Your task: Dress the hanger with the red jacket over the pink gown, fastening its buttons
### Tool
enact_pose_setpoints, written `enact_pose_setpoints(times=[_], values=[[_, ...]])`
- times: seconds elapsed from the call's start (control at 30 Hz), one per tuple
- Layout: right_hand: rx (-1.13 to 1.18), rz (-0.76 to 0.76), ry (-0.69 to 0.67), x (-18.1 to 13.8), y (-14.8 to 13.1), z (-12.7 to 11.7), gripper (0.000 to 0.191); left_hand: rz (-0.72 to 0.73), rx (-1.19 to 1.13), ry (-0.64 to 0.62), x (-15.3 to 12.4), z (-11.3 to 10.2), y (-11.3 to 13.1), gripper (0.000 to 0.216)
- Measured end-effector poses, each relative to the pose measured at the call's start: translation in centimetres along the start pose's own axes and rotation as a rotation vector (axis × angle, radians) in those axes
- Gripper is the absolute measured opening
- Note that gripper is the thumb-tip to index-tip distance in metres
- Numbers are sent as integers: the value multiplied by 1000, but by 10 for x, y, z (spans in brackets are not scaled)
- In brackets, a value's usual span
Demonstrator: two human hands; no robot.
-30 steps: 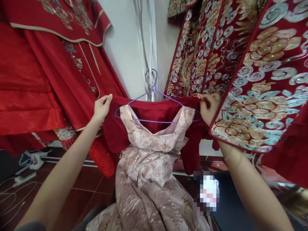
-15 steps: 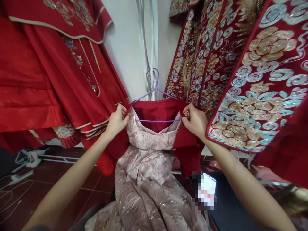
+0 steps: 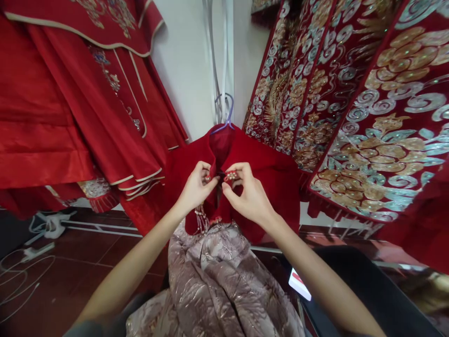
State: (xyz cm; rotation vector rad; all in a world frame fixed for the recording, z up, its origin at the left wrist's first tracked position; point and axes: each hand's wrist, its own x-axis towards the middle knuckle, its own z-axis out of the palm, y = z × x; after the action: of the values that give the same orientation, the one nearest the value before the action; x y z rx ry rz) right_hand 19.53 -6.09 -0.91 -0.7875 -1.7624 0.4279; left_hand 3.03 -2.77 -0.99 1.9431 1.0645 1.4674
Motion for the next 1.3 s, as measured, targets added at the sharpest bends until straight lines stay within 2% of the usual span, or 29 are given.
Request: enact_pose_setpoints(times=[0.13, 0.43, 0.63, 0.77, 0.93, 1.07, 1.3], values=[[96, 76, 70, -8, 16, -4, 30, 47, -26, 89, -12, 7, -13, 26], [233, 60, 106, -2, 27, 3, 24, -76, -261, 295, -17, 27, -17, 34], [74, 24, 84, 2, 25, 2, 24, -52, -199, 248, -17, 22, -11, 13], [34, -4, 90, 3, 21, 2, 22, -18, -192, 251, -16, 20, -10, 17], [25, -18, 116, 4, 18, 2, 21, 27, -218, 196, -17, 17, -7, 12], [60, -20, 122, 5, 18, 4, 21, 70, -235, 168, -18, 15, -2, 18], [9, -15, 134, 9, 22, 6, 20, 45, -204, 182, -12, 15, -6, 17]])
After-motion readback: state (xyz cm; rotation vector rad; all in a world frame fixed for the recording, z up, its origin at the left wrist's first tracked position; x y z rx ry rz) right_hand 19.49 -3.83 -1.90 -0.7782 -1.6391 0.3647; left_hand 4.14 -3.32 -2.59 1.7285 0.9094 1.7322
